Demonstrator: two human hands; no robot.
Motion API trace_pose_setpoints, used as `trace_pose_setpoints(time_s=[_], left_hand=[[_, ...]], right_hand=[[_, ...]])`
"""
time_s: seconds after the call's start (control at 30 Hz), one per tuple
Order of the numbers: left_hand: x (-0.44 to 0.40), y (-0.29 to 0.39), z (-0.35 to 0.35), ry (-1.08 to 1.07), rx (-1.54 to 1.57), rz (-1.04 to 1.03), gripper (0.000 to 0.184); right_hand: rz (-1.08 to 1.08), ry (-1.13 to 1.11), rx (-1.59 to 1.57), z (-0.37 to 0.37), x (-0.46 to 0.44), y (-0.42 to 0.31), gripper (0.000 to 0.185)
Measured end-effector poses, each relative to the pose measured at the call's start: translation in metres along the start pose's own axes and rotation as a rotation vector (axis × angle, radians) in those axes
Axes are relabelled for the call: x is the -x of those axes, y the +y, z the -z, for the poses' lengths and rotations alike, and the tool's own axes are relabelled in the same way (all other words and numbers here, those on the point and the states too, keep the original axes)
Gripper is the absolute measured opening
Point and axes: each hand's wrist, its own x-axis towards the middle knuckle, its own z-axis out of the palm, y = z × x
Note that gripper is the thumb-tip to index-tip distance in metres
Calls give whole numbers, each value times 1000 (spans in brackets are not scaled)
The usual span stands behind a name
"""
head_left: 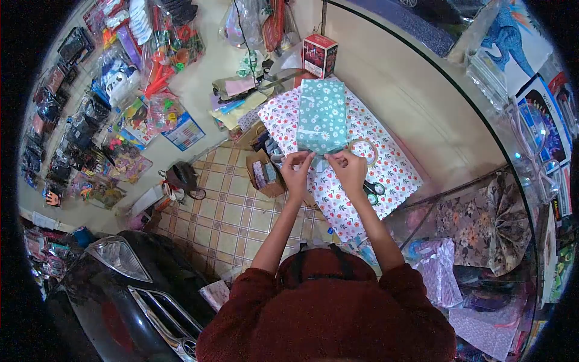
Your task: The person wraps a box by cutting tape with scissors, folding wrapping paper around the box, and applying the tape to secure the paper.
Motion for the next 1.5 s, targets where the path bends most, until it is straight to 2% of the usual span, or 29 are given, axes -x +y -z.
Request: trace_pose_setpoints(time_s=[0.03, 0.1, 0.13, 0.23, 0.4, 0.53, 0.73, 0.83, 0.93, 1.03, 1.13, 1.23, 1.4, 1.5], left_hand=[[0, 5, 1, 15, -76, -10, 18], [-5, 3, 1, 58, -193, -257, 18], [-5, 2, 1, 79, -252, -379, 18], [-5, 6, -2, 233, -491, -511, 19], [-9, 1, -4, 122, -318, -452, 18], [-13, -12, -6, 56, -134, -368, 17], [-11, -13, -3, 52, -230, -317, 15], [-16, -24, -1, 36, -225, -367, 15], [-17, -22, 4, -15, -218, -384, 19], [-21, -31, 3, 58, -42, -276, 25], [-23, -24, 12, -34, -291, -368, 31], [-29, -28, 10, -4, -133, -289, 37], [-33, -21, 15, -63, -185, -329, 49], [-34, -19, 19, -102, -203, -296, 48]], right_hand=[[62, 40, 84, 0, 0, -2, 25], [186, 120, 250, -1, 2, -5, 22], [160, 136, 241, -2, 3, -6, 21], [141, 215, 243, -6, 4, -7, 20], [273, 353, 187, -7, 1, -13, 22], [293, 288, 214, -16, -1, 4, 20], [286, 269, 207, -18, 0, 6, 19], [286, 270, 210, -19, 0, 7, 20], [289, 301, 188, -21, -1, 5, 24], [255, 318, 139, -20, -1, 5, 30], [229, 311, 89, -22, 0, 6, 33], [220, 307, 36, -21, -1, 7, 34], [129, 273, -6, -19, 0, 3, 36], [269, 374, -15, -20, -4, 5, 35]])
